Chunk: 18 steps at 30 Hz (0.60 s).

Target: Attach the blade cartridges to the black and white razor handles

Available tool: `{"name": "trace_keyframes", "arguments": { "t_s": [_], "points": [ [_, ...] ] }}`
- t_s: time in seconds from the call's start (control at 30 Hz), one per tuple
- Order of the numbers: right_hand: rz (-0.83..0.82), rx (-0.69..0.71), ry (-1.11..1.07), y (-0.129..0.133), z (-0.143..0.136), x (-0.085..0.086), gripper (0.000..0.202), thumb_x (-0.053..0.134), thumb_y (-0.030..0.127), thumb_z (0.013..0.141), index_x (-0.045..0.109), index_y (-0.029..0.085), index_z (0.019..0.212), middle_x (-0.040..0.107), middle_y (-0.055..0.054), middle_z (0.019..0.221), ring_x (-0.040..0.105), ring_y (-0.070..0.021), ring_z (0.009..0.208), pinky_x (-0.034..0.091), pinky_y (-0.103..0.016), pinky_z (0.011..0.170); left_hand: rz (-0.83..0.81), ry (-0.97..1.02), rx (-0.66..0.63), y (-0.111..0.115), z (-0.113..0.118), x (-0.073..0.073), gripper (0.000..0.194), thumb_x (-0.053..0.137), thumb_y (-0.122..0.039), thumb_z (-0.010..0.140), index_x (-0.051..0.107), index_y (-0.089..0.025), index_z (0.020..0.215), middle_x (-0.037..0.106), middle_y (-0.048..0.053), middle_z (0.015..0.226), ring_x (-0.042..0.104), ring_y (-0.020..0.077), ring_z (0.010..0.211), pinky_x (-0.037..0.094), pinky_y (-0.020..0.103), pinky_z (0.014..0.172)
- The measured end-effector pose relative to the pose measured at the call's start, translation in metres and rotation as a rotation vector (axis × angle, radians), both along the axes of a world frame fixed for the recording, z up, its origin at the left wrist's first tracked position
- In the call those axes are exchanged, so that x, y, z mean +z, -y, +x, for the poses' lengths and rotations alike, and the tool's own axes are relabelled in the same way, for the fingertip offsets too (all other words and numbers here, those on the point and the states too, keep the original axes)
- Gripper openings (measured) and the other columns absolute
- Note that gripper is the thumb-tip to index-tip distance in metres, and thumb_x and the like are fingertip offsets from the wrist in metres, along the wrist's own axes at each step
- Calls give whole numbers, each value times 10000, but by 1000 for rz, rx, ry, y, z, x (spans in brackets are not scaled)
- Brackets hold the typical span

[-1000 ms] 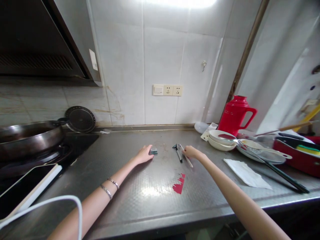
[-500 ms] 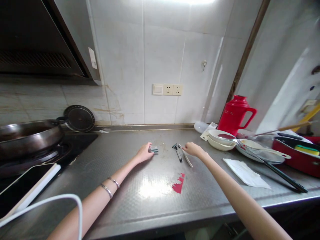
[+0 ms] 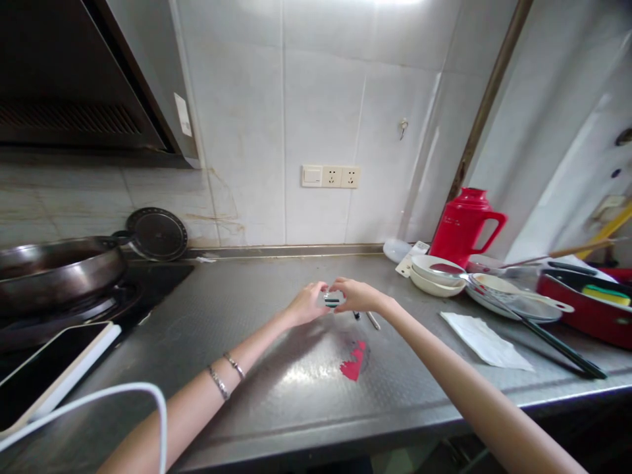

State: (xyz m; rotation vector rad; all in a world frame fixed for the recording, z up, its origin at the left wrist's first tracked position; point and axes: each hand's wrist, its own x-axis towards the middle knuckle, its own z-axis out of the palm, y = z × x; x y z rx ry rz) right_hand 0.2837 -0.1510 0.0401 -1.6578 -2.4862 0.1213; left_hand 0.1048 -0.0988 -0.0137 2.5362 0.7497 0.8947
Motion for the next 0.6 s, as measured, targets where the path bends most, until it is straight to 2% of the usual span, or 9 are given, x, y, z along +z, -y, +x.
{"name": "trace_keyframes", "arguments": {
  "t_s": [0.2, 0.3, 0.37, 0.43, 0.6],
  "points": [
    [3, 14, 67, -2, -5, -2, 514, 660, 388, 639, 558, 235, 1118, 565, -44, 1044, 582, -167, 809, 385, -208, 583, -58, 10, -6, 9, 1, 2, 501, 663, -250, 640, 491, -178, 1105, 579, 75, 1097, 526, 217, 1029, 392, 333, 893],
    [8, 20, 86, -6, 2, -3, 501, 659, 384, 629, 566, 216, 1092, 562, -47, 1027, 577, -163, 788, 382, -207, 577, -67, 35, -22, 7, -3, -1, 581, 669, -303, 651, 445, -185, 1175, 558, 90, 1146, 510, 222, 1067, 385, 342, 915],
    [-2, 18, 81, -11, 16, -2, 497, 664, 378, 621, 572, 198, 1075, 563, -57, 1039, 574, -165, 787, 389, -211, 588, -49, 47, -6, 1, -11, -4, 584, 637, -361, 691, 421, -179, 1202, 544, 106, 1170, 497, 222, 1092, 379, 349, 930],
    [-29, 4, 65, -16, 38, -3, 488, 666, 363, 620, 579, 180, 1064, 566, -69, 1045, 571, -172, 805, 405, -219, 623, -30, 35, 46, -10, -24, -9, 485, 558, -393, 759, 444, -166, 1173, 558, 113, 1142, 506, 215, 1078, 379, 353, 932],
    [-122, -155, 69, -26, 102, -16, 504, 673, 307, 609, 583, 133, 1073, 578, -102, 1044, 572, -199, 850, 426, -246, 718, -72, 57, 273, -48, -73, -25, 310, 482, -353, 802, 517, -148, 1033, 610, 106, 1033, 557, 198, 988, 406, 347, 891]
  ]
}}
